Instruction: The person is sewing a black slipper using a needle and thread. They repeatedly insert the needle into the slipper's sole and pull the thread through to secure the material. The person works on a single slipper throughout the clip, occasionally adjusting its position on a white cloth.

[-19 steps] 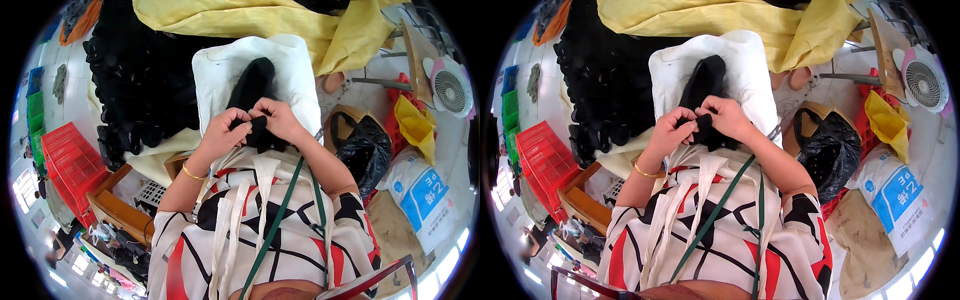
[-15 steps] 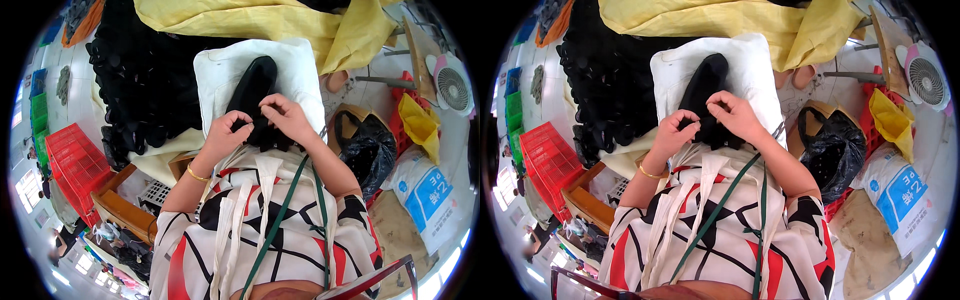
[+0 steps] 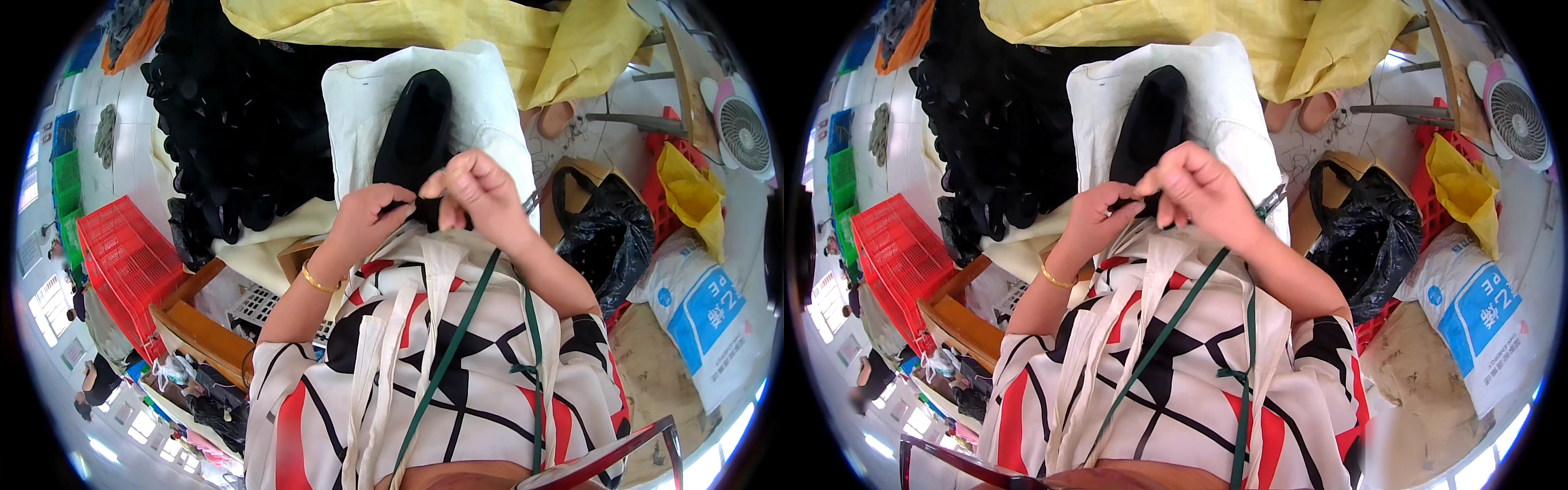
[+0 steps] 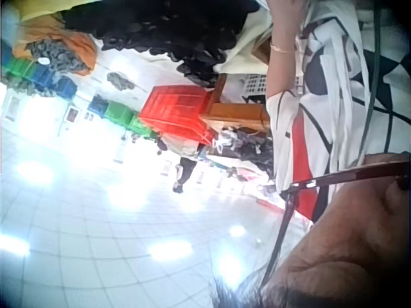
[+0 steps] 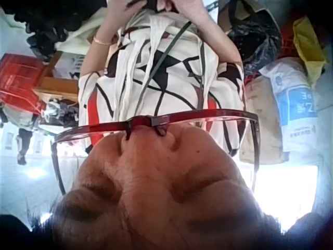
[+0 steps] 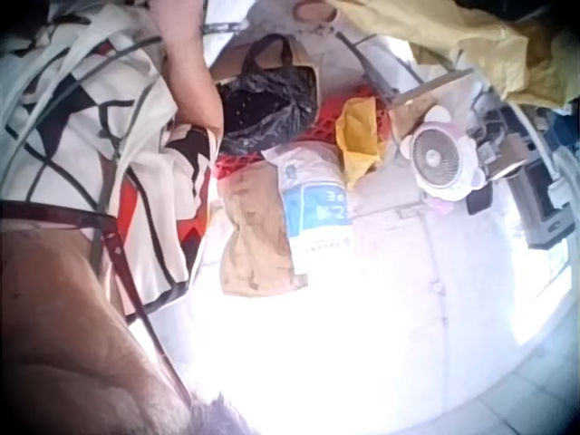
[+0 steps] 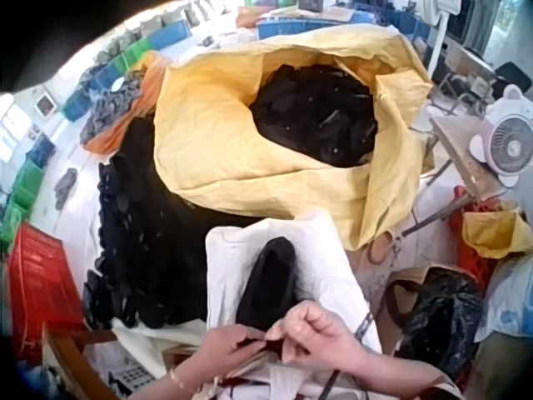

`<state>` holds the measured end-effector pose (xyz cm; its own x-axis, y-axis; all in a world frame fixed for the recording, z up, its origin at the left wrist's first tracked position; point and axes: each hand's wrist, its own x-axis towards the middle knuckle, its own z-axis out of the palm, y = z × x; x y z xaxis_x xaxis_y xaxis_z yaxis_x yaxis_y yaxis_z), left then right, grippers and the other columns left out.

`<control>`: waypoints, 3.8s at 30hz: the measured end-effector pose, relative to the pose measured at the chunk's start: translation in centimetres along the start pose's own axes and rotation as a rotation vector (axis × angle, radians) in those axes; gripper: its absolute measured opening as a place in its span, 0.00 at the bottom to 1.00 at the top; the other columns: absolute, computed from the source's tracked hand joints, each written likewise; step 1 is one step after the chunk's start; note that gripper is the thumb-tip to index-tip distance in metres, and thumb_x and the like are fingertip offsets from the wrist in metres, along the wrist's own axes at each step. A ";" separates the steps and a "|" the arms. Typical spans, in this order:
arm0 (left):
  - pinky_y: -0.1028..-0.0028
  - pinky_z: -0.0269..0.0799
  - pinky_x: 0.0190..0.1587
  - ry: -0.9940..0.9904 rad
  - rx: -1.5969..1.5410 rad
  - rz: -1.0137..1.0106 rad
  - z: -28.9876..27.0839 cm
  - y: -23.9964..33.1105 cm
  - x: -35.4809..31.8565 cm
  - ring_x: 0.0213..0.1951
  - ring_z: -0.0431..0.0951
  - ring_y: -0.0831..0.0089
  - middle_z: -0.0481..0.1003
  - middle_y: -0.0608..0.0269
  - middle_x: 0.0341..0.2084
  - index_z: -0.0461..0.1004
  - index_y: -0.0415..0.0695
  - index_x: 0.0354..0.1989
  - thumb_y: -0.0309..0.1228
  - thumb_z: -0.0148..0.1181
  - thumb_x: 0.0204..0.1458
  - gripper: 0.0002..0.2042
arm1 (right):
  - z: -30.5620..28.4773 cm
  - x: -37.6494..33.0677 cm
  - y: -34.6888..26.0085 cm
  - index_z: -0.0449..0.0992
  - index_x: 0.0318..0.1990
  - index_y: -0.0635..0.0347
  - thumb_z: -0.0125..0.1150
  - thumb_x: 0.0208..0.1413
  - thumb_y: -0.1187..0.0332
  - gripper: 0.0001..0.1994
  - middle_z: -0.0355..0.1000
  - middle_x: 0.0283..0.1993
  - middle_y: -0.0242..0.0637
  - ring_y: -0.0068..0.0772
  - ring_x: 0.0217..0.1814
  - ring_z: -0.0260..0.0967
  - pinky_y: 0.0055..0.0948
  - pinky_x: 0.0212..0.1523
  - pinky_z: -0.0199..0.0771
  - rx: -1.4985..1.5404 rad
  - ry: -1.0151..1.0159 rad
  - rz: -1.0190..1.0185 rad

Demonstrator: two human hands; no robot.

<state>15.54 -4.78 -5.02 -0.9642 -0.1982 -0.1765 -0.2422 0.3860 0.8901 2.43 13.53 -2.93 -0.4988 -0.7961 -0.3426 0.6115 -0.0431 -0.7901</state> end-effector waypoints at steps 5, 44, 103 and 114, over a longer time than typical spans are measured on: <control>0.71 0.75 0.32 0.084 0.081 0.221 0.1 -1.5 -1.1 0.30 0.80 0.64 0.81 0.59 0.31 0.80 0.42 0.36 0.22 0.70 0.48 0.07 | -4.2 -2.4 0.3 0.68 0.42 0.53 0.50 0.71 0.58 0.10 0.69 0.21 0.31 0.27 0.17 0.65 0.21 0.18 0.62 0.200 0.078 -0.132; 0.68 0.79 0.36 0.283 0.249 0.485 2.8 -3.4 -2.6 0.34 0.81 0.59 0.81 0.57 0.36 0.77 0.42 0.40 0.19 0.69 0.42 0.15 | -2.0 1.1 2.8 0.79 0.45 0.58 0.60 0.59 0.72 0.08 0.79 0.34 0.42 0.45 0.32 0.78 0.33 0.34 0.77 -1.130 -0.177 -0.182; 0.74 0.75 0.29 0.371 0.668 0.578 2.1 -2.8 -1.0 0.34 0.78 0.69 0.77 0.68 0.35 0.82 0.48 0.40 0.28 0.71 0.42 0.14 | -2.5 9.2 2.2 0.74 0.38 0.59 0.56 0.63 0.66 0.07 0.67 0.40 0.40 0.46 0.43 0.69 0.37 0.45 0.70 -1.061 -0.655 0.016; 0.71 0.74 0.30 0.252 0.531 0.327 1.2 -1.4 1.0 0.31 0.76 0.67 0.75 0.68 0.31 0.80 0.50 0.33 0.29 0.73 0.40 0.11 | -3.3 10.3 1.9 0.68 0.40 0.54 0.53 0.70 0.59 0.10 0.73 0.30 0.30 0.19 0.19 0.67 0.18 0.18 0.64 -0.021 -0.176 0.310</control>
<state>14.82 -4.44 -6.92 -0.9577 -0.1754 0.2283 -0.0244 0.8396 0.5426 -3.53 7.25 -9.59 -0.1768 -0.8611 -0.4767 0.7034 0.2282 -0.6732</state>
